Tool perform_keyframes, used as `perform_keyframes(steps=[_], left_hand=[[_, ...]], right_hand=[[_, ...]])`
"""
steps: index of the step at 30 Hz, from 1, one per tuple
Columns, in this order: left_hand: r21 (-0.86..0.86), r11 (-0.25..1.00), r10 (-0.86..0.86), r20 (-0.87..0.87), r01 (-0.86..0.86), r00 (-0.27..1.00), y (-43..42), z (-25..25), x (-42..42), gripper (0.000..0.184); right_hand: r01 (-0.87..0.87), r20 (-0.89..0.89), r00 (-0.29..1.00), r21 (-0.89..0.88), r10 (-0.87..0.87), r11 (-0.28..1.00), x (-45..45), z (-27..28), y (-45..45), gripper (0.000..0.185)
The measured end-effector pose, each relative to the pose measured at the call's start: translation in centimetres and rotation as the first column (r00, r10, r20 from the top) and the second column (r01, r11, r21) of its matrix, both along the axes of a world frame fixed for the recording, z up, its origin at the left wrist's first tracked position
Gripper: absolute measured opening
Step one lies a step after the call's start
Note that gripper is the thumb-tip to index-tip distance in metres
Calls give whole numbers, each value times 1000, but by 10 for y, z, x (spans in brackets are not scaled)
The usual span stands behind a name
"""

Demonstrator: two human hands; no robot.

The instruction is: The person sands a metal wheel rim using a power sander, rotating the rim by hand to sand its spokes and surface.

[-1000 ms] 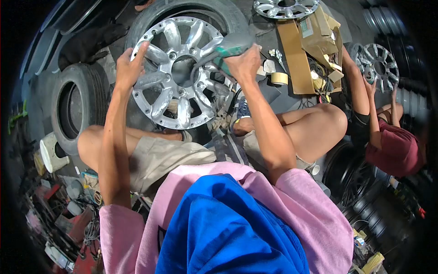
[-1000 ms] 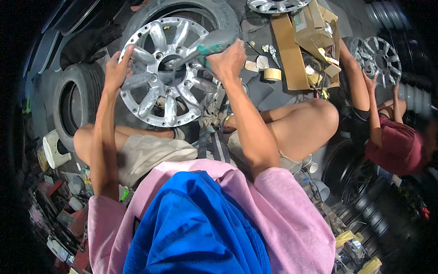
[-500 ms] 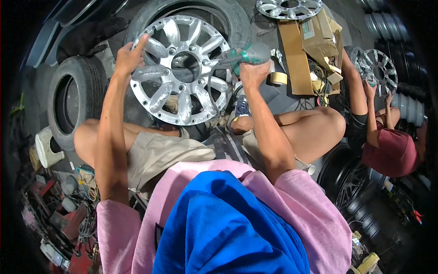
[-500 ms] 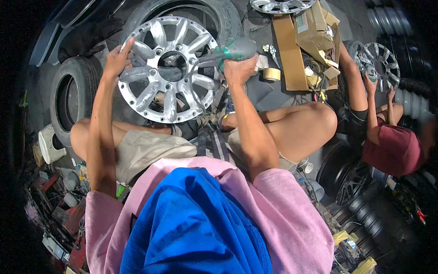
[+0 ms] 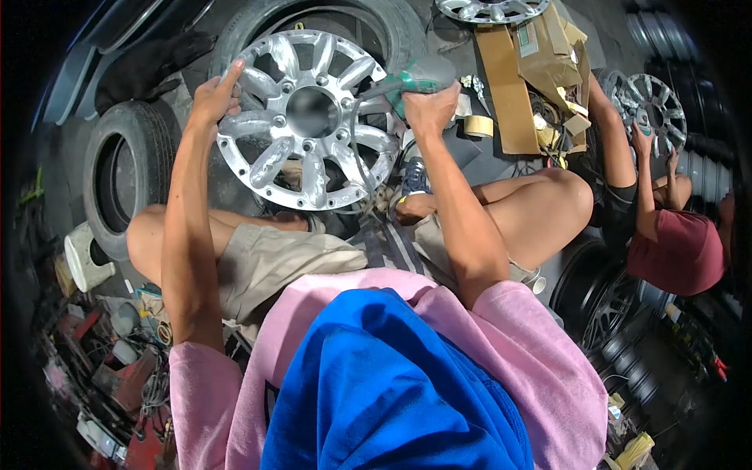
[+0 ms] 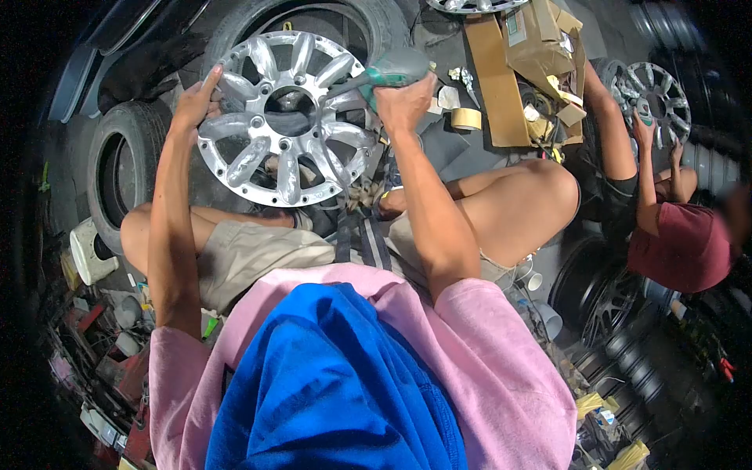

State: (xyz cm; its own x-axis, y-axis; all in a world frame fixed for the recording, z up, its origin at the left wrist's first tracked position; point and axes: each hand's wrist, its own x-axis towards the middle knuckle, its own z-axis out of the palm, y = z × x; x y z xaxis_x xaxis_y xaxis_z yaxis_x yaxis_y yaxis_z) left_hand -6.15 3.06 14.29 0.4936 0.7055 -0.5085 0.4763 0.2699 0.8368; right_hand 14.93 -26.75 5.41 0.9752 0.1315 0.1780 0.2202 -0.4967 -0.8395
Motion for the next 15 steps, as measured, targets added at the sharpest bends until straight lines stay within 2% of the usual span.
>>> perform_keyframes(steps=[1, 3, 4, 5, 7, 11, 13, 14, 15], left_hand=[[4, 1000, -28, 2, 28, 1000, 0, 2, 0, 74], [9, 1000, -22, 17, 22, 1000, -1, 1, 0, 74], [14, 1000, -13, 34, 12, 999, -1, 0, 0, 74], [14, 1000, -10, 34, 9, 999, -1, -1, -2, 74], [27, 1000, 13, 10, -13, 1000, -3, -2, -3, 65], [46, 998, 41, 0, -41, 999, -6, 1, -1, 65], [6, 998, -60, 26, 60, 998, -4, 8, -3, 93], [8, 998, -62, 24, 62, 998, -6, 9, -3, 93], [35, 999, -39, 20, 38, 999, -8, 9, -2, 101]], right_hand=[[2, -2, 1000, 1, -2, 1000, -3, 1, 4, 71], [-59, 119, 991, -50, 64, 997, -8, 3, 8, 61], [-49, 162, 985, -91, 63, 995, -6, -1, 9, 71], [-51, 161, 985, -91, 66, 995, -3, -3, 10, 71], [67, 218, 975, -174, -27, 982, 4, -4, 9, 92], [37, 91, 996, -208, -18, 977, 8, 5, 3, 97], [-32, 79, 996, -170, 46, 985, 3, 7, 8, 95], [-31, 77, 996, -169, 45, 985, 0, 7, 10, 95], [-80, 52, 995, -176, 91, 981, -1, 9, 12, 94]])
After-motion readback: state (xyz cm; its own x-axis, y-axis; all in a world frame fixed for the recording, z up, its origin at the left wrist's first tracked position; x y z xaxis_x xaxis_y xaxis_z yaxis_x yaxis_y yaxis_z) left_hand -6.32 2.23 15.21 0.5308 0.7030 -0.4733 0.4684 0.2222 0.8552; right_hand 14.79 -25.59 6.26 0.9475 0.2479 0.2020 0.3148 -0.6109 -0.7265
